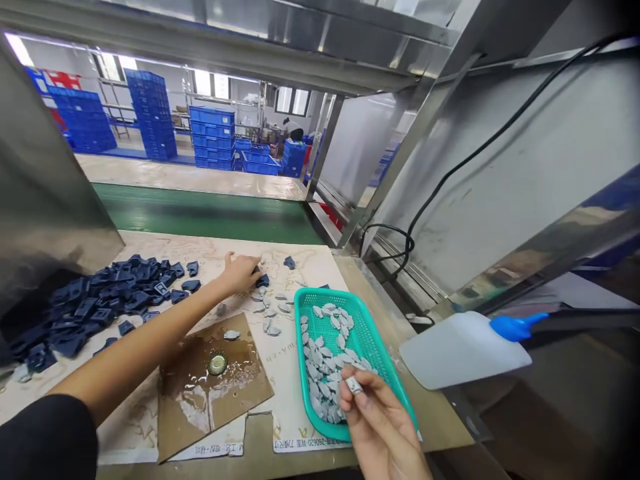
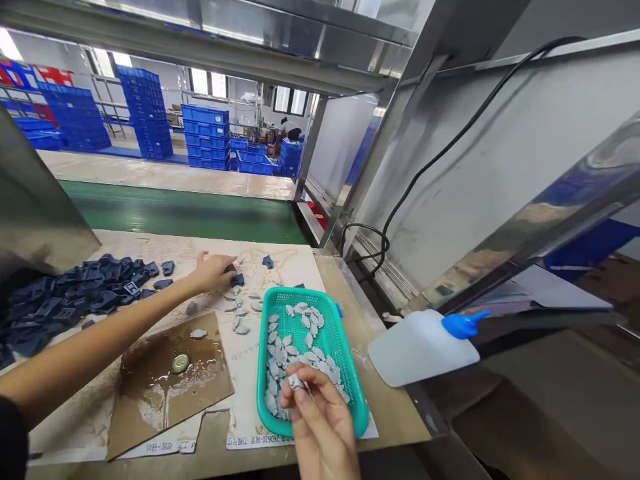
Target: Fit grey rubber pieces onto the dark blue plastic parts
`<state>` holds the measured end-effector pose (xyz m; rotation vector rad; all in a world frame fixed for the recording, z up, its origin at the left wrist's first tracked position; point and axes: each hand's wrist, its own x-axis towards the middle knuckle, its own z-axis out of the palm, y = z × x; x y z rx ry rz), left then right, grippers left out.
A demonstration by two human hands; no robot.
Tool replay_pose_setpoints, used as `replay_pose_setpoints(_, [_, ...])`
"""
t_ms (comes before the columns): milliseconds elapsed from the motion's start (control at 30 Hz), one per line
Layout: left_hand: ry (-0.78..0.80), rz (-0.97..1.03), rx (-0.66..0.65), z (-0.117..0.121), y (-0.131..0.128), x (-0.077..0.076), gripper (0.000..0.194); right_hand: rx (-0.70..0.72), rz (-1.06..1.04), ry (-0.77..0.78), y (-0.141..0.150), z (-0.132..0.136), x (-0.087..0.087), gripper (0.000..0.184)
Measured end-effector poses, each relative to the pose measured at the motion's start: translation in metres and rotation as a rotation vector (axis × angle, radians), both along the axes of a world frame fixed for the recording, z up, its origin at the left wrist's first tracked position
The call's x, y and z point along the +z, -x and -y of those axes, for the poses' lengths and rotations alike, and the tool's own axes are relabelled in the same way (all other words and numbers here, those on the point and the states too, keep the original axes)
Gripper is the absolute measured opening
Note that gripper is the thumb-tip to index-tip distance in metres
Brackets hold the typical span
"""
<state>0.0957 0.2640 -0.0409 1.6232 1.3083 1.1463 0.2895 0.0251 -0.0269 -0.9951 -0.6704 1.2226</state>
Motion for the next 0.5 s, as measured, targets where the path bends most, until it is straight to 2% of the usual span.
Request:
replay_pose_setpoints(100, [-0.085, -0.056, 0.028, 0.041, 0.033, 0.009, 0.030, 0.140, -0.185, -0.014, 0.021, -0.001, 0.009, 0.014])
replay_pose_setpoints(167, [-0.114, -0.098, 0.080, 0.078, 0.069, 0.013, 0.043, 0.220, -0.249, -0.011, 0.035, 0.003, 0.014, 0.016])
replay_pose_setpoints(233, [-0.129, -0.167, 0.141, 0.119, 0.111, 0.009, 0.049, 0.258, -0.216, -0.015, 0.047, 0.007, 0.016, 0.016])
replay_pose_setpoints(300, [-0.185, -0.323, 0.193, 0.160, 0.150, -0.003, 0.050, 0.236, -0.111, -0.019, 0.055, 0.010, 0.014, 0.016])
replay_pose_setpoints(367, [-0.229, -0.479, 0.265, 0.195, 0.178, -0.019, 0.049, 0.183, 0.011, -0.016, 0.061, 0.008, 0.010, 0.018])
replay_pose_setpoints(433, [-0.200, -0.552, 0.323, 0.217, 0.193, -0.036, 0.046, 0.160, 0.098, -0.007, 0.065, 0.002, 0.004, 0.019])
replay_pose_setpoints(500, [-0.135, -0.556, 0.343, 0.225, 0.198, -0.048, 0.042, 0.177, 0.156, -0.002, 0.069, -0.008, -0.001, 0.019])
